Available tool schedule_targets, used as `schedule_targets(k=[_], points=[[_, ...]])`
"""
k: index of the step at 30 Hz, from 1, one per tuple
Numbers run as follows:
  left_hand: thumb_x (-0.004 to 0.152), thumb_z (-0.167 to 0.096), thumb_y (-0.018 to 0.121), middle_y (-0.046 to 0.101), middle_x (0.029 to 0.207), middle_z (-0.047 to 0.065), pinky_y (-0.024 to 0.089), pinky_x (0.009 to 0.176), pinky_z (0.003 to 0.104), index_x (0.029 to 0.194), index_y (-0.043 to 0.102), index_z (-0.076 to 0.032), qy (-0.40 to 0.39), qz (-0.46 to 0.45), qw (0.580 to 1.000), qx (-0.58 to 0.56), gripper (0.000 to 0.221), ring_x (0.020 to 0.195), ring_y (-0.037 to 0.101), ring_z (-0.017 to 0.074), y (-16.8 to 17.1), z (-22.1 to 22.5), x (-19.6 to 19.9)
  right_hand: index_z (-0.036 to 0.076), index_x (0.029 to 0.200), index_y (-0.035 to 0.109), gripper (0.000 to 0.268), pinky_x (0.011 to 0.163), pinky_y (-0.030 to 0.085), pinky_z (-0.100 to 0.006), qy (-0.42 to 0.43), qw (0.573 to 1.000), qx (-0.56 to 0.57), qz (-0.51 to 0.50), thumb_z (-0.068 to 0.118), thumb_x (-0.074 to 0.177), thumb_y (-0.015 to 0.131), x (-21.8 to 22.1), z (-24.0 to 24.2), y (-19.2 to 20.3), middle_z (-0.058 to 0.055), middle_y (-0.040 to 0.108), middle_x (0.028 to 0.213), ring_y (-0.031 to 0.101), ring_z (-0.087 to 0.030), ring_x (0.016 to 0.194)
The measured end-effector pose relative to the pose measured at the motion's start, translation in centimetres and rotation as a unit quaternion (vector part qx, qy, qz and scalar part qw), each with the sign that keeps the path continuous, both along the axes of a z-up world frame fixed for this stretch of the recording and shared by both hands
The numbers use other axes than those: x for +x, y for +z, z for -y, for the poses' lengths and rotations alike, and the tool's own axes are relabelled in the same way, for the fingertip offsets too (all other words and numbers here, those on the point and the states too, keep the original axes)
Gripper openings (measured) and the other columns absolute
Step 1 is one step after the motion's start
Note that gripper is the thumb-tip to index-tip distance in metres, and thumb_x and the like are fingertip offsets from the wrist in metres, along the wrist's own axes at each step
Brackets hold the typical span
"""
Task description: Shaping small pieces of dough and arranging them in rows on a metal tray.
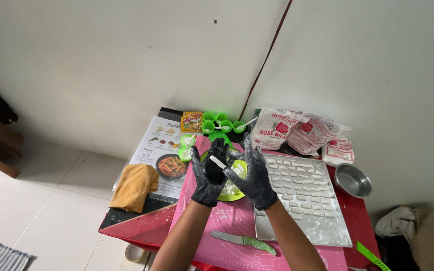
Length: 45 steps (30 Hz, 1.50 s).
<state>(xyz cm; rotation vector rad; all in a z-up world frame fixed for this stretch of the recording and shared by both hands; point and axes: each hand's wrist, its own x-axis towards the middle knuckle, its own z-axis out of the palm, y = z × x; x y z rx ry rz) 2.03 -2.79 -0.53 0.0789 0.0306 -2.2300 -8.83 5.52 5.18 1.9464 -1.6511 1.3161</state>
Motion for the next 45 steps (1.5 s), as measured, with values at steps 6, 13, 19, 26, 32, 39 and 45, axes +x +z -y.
schedule_targets(k=[6, 13, 19, 26, 32, 39, 45], points=[[0.086, -0.082, 0.05, 0.068, 0.134, 0.02, 0.059, 0.078, 0.045, 0.139, 0.065, -0.012, -0.015, -0.025, 0.999, -0.023, 0.089, 0.11, 0.069, 0.0454, -0.3, 0.5, -0.3, 0.009, 0.147, 0.048, 0.099, 0.116, 0.042, -0.042, 0.047, 0.967, 0.163, 0.188, 0.039, 0.067, 0.096, 1.1, -1.0, -0.8, -0.004, 0.077, 0.119, 0.062, -0.026, 0.128], [0.085, -0.083, 0.05, 0.069, 0.132, 0.017, 0.058, 0.07, 0.044, 0.138, 0.066, -0.015, -0.022, -0.04, 0.998, -0.043, 0.088, 0.109, 0.068, 0.0477, -0.6, 0.7, 0.3, 0.005, 0.141, 0.056, 0.089, 0.105, 0.053, -0.044, 0.07, 0.941, 0.163, 0.289, 0.026, 0.066, 0.098, 1.8, 0.2, -1.6, -0.016, 0.075, 0.118, 0.069, -0.031, 0.118], [0.084, -0.084, 0.05, 0.071, 0.131, 0.014, 0.057, 0.063, 0.043, 0.138, 0.066, -0.017, -0.043, -0.048, 0.996, -0.059, 0.087, 0.108, 0.068, 0.0496, -0.9, 0.8, 1.1, 0.013, 0.149, 0.051, 0.095, 0.104, 0.055, -0.043, 0.069, 0.925, 0.2, 0.317, 0.025, 0.066, 0.096, 1.0, -0.1, -1.7, -0.014, 0.074, 0.123, 0.069, -0.029, 0.118], [0.082, -0.082, 0.053, 0.073, 0.127, 0.011, 0.057, 0.054, 0.039, 0.136, 0.068, -0.019, -0.042, -0.026, 0.997, -0.067, 0.085, 0.101, 0.07, 0.0488, -1.0, 0.9, 1.7, 0.014, 0.139, 0.063, 0.079, 0.099, 0.057, -0.041, 0.08, 0.934, 0.184, 0.296, 0.024, 0.068, 0.096, 0.2, 0.1, -2.6, -0.008, 0.079, 0.11, 0.072, -0.026, 0.111], [0.092, -0.069, 0.056, 0.076, 0.116, 0.021, 0.063, 0.061, 0.046, 0.128, 0.073, -0.009, 0.012, -0.015, 0.999, -0.036, 0.071, 0.092, 0.073, 0.0503, 1.8, -1.1, 1.5, 0.024, 0.131, 0.069, 0.065, 0.097, 0.058, -0.037, 0.047, 0.948, 0.191, 0.25, 0.03, 0.071, 0.093, 0.2, 0.5, -1.7, 0.002, 0.081, 0.104, 0.074, -0.02, 0.106], [0.103, -0.052, 0.05, 0.076, 0.116, 0.015, 0.064, 0.065, 0.038, 0.131, 0.071, -0.014, 0.076, 0.069, 0.988, -0.116, 0.053, 0.091, 0.076, 0.0414, 2.7, -2.5, 0.4, 0.02, 0.105, 0.079, 0.036, 0.088, 0.058, -0.039, 0.052, 0.994, 0.059, 0.08, 0.037, 0.076, 0.09, -0.7, -0.7, 0.0, -0.005, 0.078, 0.093, 0.073, -0.028, 0.093], [0.104, -0.031, 0.056, 0.074, 0.118, 0.024, 0.065, 0.081, 0.04, 0.134, 0.065, -0.001, 0.076, 0.304, 0.91, -0.271, 0.044, 0.098, 0.076, 0.0374, 0.3, -6.7, 3.5, 0.02, 0.099, 0.079, 0.026, 0.095, 0.055, -0.04, 0.14, 0.986, 0.094, -0.003, 0.033, 0.078, 0.089, -1.7, -4.8, 3.5, -0.005, 0.079, 0.094, 0.074, -0.027, 0.097]])
